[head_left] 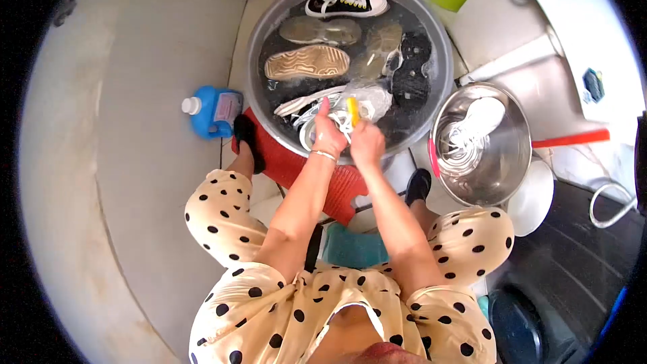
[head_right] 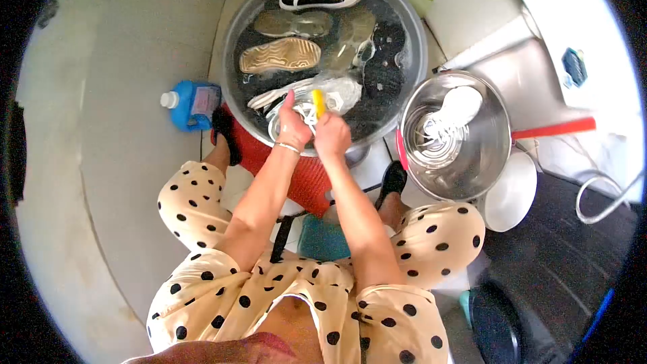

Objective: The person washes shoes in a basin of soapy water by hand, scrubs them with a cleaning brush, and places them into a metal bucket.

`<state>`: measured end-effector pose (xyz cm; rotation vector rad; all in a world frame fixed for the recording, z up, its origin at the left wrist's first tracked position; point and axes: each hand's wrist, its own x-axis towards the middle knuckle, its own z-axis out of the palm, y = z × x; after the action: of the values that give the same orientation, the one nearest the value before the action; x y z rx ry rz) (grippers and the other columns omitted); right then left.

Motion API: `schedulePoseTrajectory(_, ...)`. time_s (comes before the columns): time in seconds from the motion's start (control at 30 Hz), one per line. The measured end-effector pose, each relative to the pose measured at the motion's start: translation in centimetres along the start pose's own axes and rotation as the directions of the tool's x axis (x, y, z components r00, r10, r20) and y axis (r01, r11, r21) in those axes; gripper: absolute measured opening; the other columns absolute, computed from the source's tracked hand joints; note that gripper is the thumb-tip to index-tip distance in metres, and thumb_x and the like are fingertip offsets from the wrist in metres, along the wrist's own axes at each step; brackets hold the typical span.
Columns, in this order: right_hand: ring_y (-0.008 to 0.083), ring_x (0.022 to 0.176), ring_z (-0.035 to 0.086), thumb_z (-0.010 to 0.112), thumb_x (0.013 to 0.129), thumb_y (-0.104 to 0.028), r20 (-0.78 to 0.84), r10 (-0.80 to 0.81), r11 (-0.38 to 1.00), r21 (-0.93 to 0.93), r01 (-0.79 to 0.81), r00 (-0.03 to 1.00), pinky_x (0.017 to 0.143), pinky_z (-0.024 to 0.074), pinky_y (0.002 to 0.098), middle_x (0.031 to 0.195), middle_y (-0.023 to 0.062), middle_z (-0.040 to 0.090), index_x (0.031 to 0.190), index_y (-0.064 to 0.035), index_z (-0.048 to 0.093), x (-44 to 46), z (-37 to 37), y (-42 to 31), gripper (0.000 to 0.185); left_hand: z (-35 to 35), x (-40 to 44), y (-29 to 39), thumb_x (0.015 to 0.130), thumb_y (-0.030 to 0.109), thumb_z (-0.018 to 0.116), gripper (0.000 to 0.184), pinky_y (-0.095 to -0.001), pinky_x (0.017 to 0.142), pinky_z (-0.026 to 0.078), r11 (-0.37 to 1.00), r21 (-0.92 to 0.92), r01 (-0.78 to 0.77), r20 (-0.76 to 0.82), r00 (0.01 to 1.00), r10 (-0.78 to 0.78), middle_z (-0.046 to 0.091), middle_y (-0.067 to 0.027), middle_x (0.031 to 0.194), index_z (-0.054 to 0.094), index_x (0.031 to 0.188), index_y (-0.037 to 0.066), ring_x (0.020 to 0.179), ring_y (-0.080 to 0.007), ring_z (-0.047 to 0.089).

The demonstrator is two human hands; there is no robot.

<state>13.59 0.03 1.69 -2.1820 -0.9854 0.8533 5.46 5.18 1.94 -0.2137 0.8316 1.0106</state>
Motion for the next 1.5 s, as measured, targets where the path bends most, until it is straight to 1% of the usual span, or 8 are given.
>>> schedulePoseTrajectory(0.17,0.0427,0.086,0.065,0.042,0.093,-0.033,0.038,-0.117,0.958,-0.261,0.123,0.992,0.078,0.051,0.0516,0.089,0.0239,0.067,0.085,-0.0021,0.07,-0.4,-6.3,0.5,0.042,0.2,-7.4,-1.0,0.095,0.044,0.043,0.058,-0.0476,0.104,0.039,0.998,-0.034,0.045,0.289,0.957,-0.034,0.058,-0.0193,0.125,0.052,0.125,-0.004,0.115,-0.0358,0.055)
schedulePoseTrajectory(0.3,0.0415,0.086,0.065,0.04,0.094,-0.032,-0.039,-0.099,0.96,-0.267,0.085,0.994,0.076,0.052,0.0501,0.089,0.0241,0.067,0.088,-0.0029,0.07,1.1,-9.4,0.3,0.042,1.2,-11.1,-2.2,0.095,0.038,0.047,0.051,-0.0463,0.099,0.045,0.998,0.045,-0.043,0.238,0.971,0.031,0.06,-0.0193,0.121,0.054,0.123,-0.004,0.109,-0.0347,0.059)
schedulePoseTrajectory(0.5,0.0425,0.077,0.066,0.041,0.095,-0.029,0.023,-0.466,0.865,-0.201,0.46,0.885,0.067,0.0527,0.0531,0.079,0.0238,0.066,0.076,-0.0012,0.066,-7.4,-9.1,-1.3,0.041,1.5,-14.0,-1.2,0.094,0.041,0.048,0.055,-0.0487,0.101,0.043,0.996,-0.042,-0.083,0.307,0.947,0.091,0.058,-0.0206,0.124,0.052,0.124,-0.005,0.111,-0.0369,0.057)
schedulePoseTrajectory(0.7,0.0455,0.079,0.064,0.036,0.097,-0.031,-0.031,-0.193,0.976,-0.107,0.189,0.981,0.074,0.0506,0.0543,0.08,0.027,0.065,0.078,-0.002,0.069,-3.3,-9.1,1.7,0.048,0.0,-15.3,-3.2,0.094,0.038,0.049,0.052,-0.0485,0.1,0.044,0.989,0.049,-0.137,0.253,0.96,0.121,0.059,-0.0205,0.122,0.052,0.123,-0.005,0.109,-0.0369,0.059)
schedulePoseTrajectory(0.9,0.0406,0.074,0.066,0.044,0.093,-0.023,0.104,-0.538,0.819,-0.17,0.548,0.837,0.066,0.0538,0.0504,0.076,0.0212,0.066,0.074,-0.0029,0.062,-7.0,-7.9,1.9,0.032,-0.2,-15.5,-3.1,0.092,0.034,0.05,0.049,-0.0456,0.1,0.044,0.989,0.073,-0.126,0.242,0.965,0.105,0.06,-0.0194,0.121,0.054,0.121,-0.004,0.109,-0.0353,0.059)
schedulePoseTrajectory(1.0,0.0424,0.077,0.065,0.037,0.096,-0.027,0.035,-0.196,0.969,-0.145,0.199,0.98,0.069,0.0524,0.0518,0.079,0.0227,0.066,0.08,-0.0027,0.067,-2.6,-9.1,4.0,0.042,0.0,-16.7,-4.3,0.091,0.033,0.051,0.048,-0.0452,0.099,0.045,0.97,0.171,-0.172,0.179,0.974,0.141,0.061,-0.0192,0.121,0.054,0.121,-0.005,0.109,-0.0347,0.059)
schedulePoseTrajectory(1.3,0.0436,0.076,0.065,0.04,0.095,-0.027,0.101,-0.419,0.907,-0.008,0.422,0.902,0.07,0.052,0.052,0.078,0.0253,0.065,0.083,-0.0022,0.061,-6.0,-6.5,3.7,0.035,-0.6,-15.7,-3.8,0.089,0.029,0.049,0.049,-0.046,0.103,0.04,0.964,0.212,-0.163,0.197,0.973,0.121,0.058,-0.02,0.124,0.052,0.123,-0.006,0.114,-0.0353,0.056)
schedulePoseTrajectory(1.5,0.0409,0.077,0.067,0.042,0.095,-0.027,0.036,-0.155,0.988,0.015,0.155,0.987,0.069,0.0537,0.0496,0.08,0.0227,0.067,0.086,-0.0023,0.068,-3.5,-7.7,4.5,0.038,-3.2,-15.4,-4.7,0.083,0.02,0.053,0.029,-0.0402,0.083,0.05,0.883,0.381,-0.275,0.146,0.961,0.237,0.066,-0.0139,0.099,0.061,0.102,-0.002,0.09,-0.0293,0.063)
